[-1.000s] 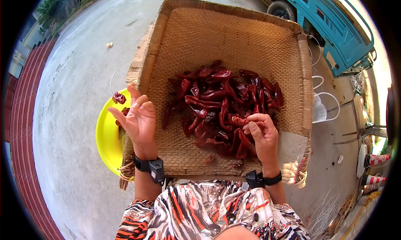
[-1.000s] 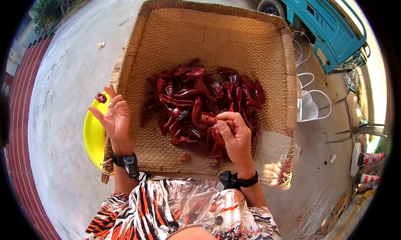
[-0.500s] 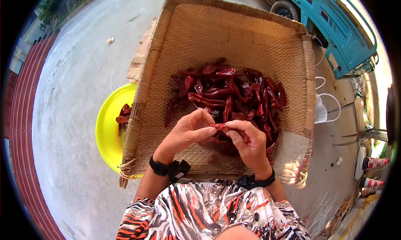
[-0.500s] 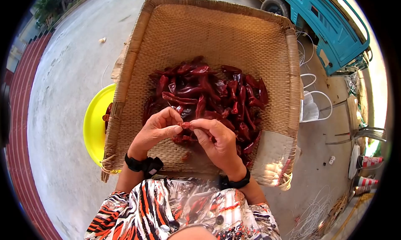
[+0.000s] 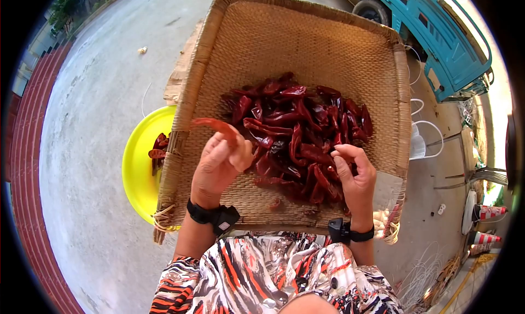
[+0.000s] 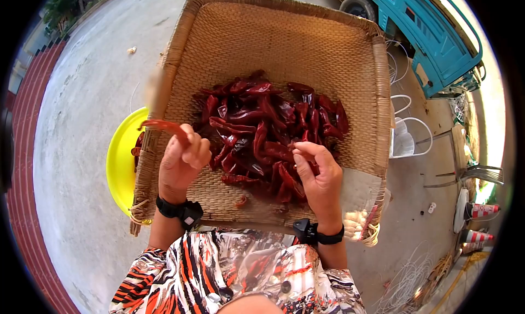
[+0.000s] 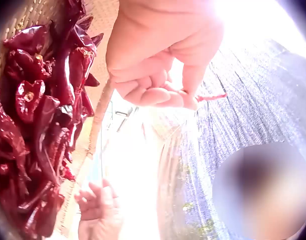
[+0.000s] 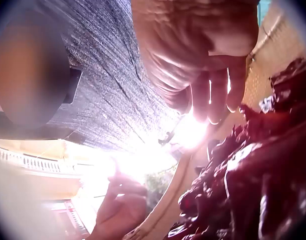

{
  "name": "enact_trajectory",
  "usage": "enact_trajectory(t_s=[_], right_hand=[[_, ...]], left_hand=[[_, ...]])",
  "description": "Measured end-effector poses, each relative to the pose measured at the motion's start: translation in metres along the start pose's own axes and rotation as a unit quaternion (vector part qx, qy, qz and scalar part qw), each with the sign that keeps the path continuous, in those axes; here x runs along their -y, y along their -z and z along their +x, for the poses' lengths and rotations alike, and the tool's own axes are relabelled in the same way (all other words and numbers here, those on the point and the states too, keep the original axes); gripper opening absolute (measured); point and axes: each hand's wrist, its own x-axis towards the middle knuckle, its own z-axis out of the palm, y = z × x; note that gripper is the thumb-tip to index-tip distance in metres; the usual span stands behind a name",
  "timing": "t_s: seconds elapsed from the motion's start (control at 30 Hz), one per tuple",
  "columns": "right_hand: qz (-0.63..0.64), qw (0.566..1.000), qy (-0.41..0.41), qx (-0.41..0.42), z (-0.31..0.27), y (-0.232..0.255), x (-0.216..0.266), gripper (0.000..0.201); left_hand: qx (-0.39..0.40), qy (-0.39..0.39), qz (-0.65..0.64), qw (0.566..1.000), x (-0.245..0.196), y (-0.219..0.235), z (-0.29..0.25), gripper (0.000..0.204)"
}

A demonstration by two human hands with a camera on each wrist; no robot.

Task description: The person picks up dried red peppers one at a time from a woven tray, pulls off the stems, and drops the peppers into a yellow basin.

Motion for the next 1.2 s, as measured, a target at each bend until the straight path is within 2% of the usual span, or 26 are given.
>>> enact_trajectory(t_s=[0.07, 0.1, 0.17, 0.2, 0.3, 0.33, 0.43, 0.5, 0.53, 0.57, 0.63, 0.67, 0.7, 0.77, 0.8, 0.9, 1.03, 1.13, 1.2], right_hand=[[-0.033, 0.999, -0.040, 0.004, -0.007, 0.015, 0.002, 0.020], [-0.080, 0.996, -0.021, 0.028, -0.010, 0.021, 0.001, 0.019], [-0.171, 0.982, 0.016, 0.077, -0.016, 0.031, -0.001, 0.019], [-0.154, 0.984, -0.016, 0.092, -0.022, 0.031, -0.001, 0.022], [-0.262, 0.953, 0.051, 0.142, -0.029, 0.030, -0.001, 0.023], [-0.259, 0.954, 0.052, 0.141, -0.032, 0.026, -0.005, 0.025], [-0.251, 0.956, 0.047, 0.147, -0.036, 0.018, -0.008, 0.026], [-0.184, 0.973, -0.013, 0.135, -0.036, 0.016, -0.003, 0.026], [-0.151, 0.979, -0.043, 0.129, -0.036, 0.016, 0.000, 0.026], [-0.062, 0.989, -0.073, 0.116, -0.035, 0.013, 0.002, 0.025], [0.118, 0.981, -0.129, 0.086, -0.032, 0.008, 0.006, 0.025], [0.137, 0.981, -0.090, 0.103, -0.030, 0.006, -0.001, 0.026], [0.181, 0.973, -0.095, 0.110, -0.028, 0.002, -0.001, 0.026], [0.267, 0.950, -0.104, 0.124, -0.026, -0.009, 0.002, 0.027], [0.256, 0.952, -0.089, 0.145, -0.025, -0.013, -0.002, 0.027], [0.307, 0.926, -0.146, 0.165, -0.025, -0.021, 0.008, 0.025], [0.343, 0.906, -0.164, 0.184, -0.027, -0.026, 0.001, 0.023], [0.371, 0.886, -0.184, 0.207, -0.029, -0.035, -0.013, 0.022], [0.391, 0.872, -0.200, 0.217, -0.031, -0.037, -0.010, 0.021]], left_hand=[[-0.017, -0.059, -0.122, 0.991, -0.010, 0.001, 0.000, 0.028], [-0.026, -0.087, -0.183, 0.979, -0.016, 0.003, 0.000, 0.030], [0.010, -0.142, -0.275, 0.951, -0.029, 0.022, 0.001, 0.039], [0.028, -0.168, -0.320, 0.932, -0.034, 0.025, 0.001, 0.043], [-0.050, -0.193, -0.321, 0.926, -0.045, 0.024, -0.002, 0.043], [-0.051, -0.189, -0.294, 0.935, -0.044, 0.027, -0.003, 0.039], [-0.067, -0.107, -0.183, 0.975, -0.031, 0.021, -0.001, 0.037], [-0.094, -0.039, -0.090, 0.991, -0.017, 0.007, 0.000, 0.028], [-0.083, -0.004, 0.034, 0.996, -0.011, -0.002, 0.000, 0.024], [-0.071, 0.077, 0.151, 0.983, -0.010, -0.003, -0.003, 0.024], [-0.017, 0.190, 0.244, 0.951, 0.000, -0.018, -0.002, 0.033], [0.002, 0.236, 0.244, 0.941, 0.005, -0.021, -0.001, 0.036], [0.022, 0.281, 0.245, 0.928, 0.009, -0.023, -0.001, 0.039], [0.088, 0.268, 0.251, 0.926, 0.020, -0.023, -0.001, 0.043], [0.081, 0.271, 0.246, 0.927, 0.022, -0.025, -0.001, 0.041], [0.064, 0.297, 0.237, 0.923, 0.018, -0.022, -0.001, 0.034], [0.052, 0.317, 0.217, 0.922, 0.014, -0.020, -0.002, 0.024], [0.061, 0.317, 0.148, 0.935, 0.016, -0.021, -0.004, 0.021], [0.072, 0.294, 0.154, 0.940, 0.014, -0.020, -0.003, 0.022]])
